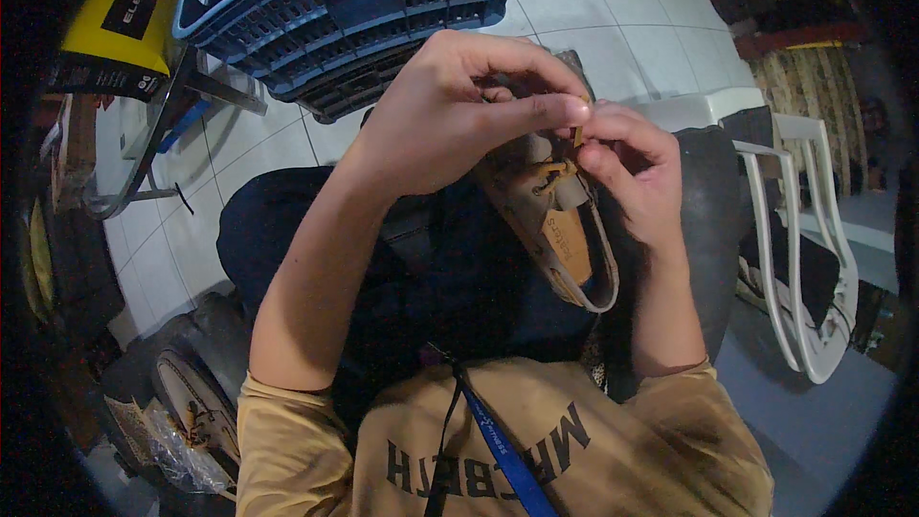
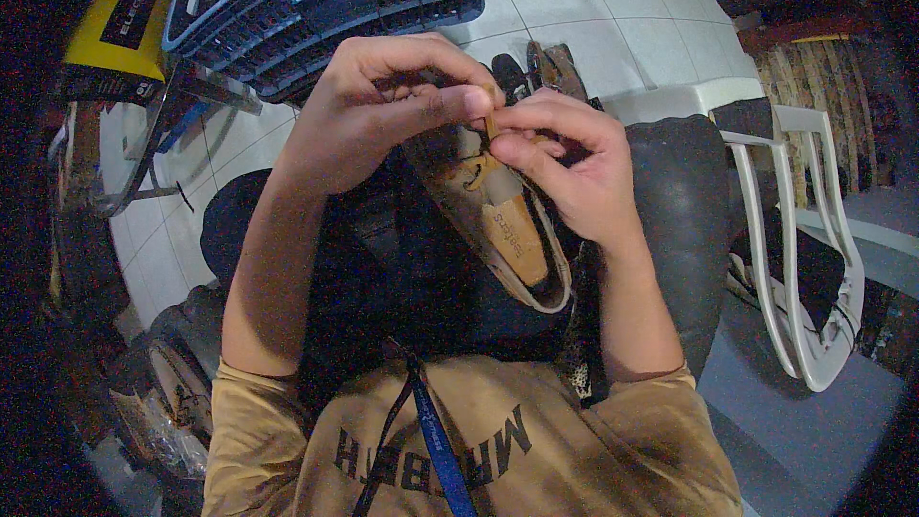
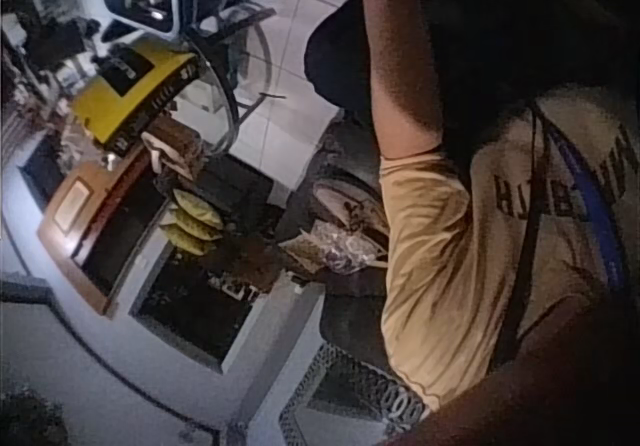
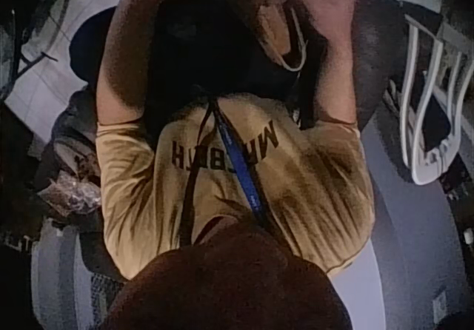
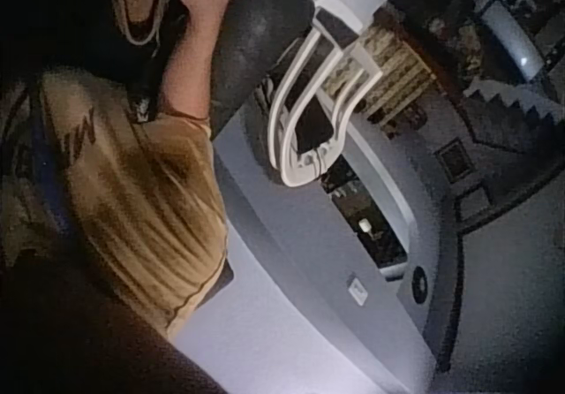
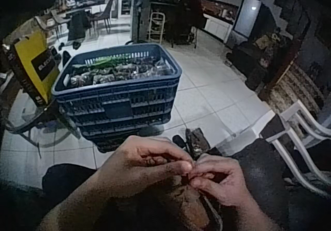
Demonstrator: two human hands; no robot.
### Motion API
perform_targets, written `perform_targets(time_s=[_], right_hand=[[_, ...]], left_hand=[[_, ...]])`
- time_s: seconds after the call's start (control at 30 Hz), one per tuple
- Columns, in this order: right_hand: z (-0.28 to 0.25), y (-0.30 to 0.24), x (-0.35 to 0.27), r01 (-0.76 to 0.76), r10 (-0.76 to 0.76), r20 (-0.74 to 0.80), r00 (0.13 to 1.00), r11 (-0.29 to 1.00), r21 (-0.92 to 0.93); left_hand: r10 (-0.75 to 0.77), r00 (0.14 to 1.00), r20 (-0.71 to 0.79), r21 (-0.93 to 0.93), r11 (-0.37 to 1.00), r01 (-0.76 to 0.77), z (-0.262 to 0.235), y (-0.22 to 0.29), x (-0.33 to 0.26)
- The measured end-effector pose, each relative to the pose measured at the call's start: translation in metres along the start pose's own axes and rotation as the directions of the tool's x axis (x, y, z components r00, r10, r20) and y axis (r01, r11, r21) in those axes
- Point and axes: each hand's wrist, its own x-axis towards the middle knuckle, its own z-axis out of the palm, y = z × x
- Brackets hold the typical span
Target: Tying shoelaces on boat shoes and placing them into plastic bags for storage or shipping.
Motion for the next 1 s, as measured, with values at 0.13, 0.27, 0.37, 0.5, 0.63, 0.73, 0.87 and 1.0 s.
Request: perform_targets(time_s=[0.13, 0.27, 0.37, 0.5, 0.63, 0.73, 0.87, 1.0], right_hand=[[-0.002, 0.002, 0.0, 0.057, -0.057, -0.007, 0.998, 0.998, -0.033], [-0.002, 0.001, 0.003, 0.072, -0.071, 0.009, 0.997, 0.992, -0.104], [-0.002, 0.001, 0.004, 0.112, -0.109, 0.03, 0.994, 0.982, -0.152], [0.001, -0.005, 0.007, 0.168, -0.16, 0.051, 0.986, 0.955, -0.246], [0.0, -0.007, 0.009, 0.147, -0.136, 0.06, 0.989, 0.948, -0.282], [-0.007, -0.006, 0.01, 0.22, -0.175, 0.167, 0.97, 0.926, -0.308], [-0.006, -0.01, 0.011, 0.182, -0.149, 0.16, 0.976, 0.96, -0.212], [0.004, -0.005, 0.01, 0.174, -0.166, 0.052, 0.985, 0.953, -0.248]], left_hand=[[-0.003, 1.0, -0.013, 0.014, 1.0, 0.003, -0.001, 0.0, 0.0], [-0.031, 0.999, -0.011, -0.008, 0.999, 0.031, -0.001, 0.005, -0.001], [-0.089, 0.996, -0.008, -0.001, 0.996, 0.089, -0.002, 0.007, 0.0], [-0.02, 1.0, -0.022, -0.048, 0.999, 0.019, 0.0, 0.002, 0.0], [-0.029, 1.0, -0.004, -0.036, 0.999, 0.029, 0.0, 0.005, -0.001], [-0.015, 1.0, -0.021, -0.005, 1.0, 0.014, -0.001, 0.0, -0.001], [-0.003, 1.0, -0.029, -0.051, 0.999, 0.002, 0.0, -0.002, -0.002], [-0.076, 0.997, -0.034, -0.018, 0.997, 0.076, 0.003, 0.004, -0.002]])
